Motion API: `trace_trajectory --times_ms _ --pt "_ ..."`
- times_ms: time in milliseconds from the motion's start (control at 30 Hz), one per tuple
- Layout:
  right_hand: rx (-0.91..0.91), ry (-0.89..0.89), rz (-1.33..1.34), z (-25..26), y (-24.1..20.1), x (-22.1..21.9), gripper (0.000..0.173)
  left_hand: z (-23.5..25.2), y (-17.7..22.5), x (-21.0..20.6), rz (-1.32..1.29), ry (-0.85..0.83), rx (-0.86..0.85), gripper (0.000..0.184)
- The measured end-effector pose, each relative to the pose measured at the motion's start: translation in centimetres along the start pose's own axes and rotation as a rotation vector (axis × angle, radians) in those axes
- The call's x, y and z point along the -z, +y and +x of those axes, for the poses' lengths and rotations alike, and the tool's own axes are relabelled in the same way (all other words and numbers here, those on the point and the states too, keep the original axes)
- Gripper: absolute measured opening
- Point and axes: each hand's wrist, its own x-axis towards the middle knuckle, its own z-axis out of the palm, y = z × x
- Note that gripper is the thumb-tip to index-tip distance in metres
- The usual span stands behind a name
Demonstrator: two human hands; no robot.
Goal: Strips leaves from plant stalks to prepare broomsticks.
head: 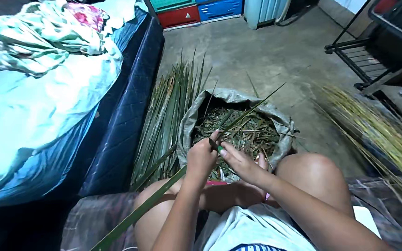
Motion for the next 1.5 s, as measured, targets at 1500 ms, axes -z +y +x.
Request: trace_trajectory --times_ms 1500 --pt "0.075 0.979 0.434 1.5 3.2 16.8 0.052 0.7 -7.8 3.7 -0.125 -0.015 0.03 0.035"
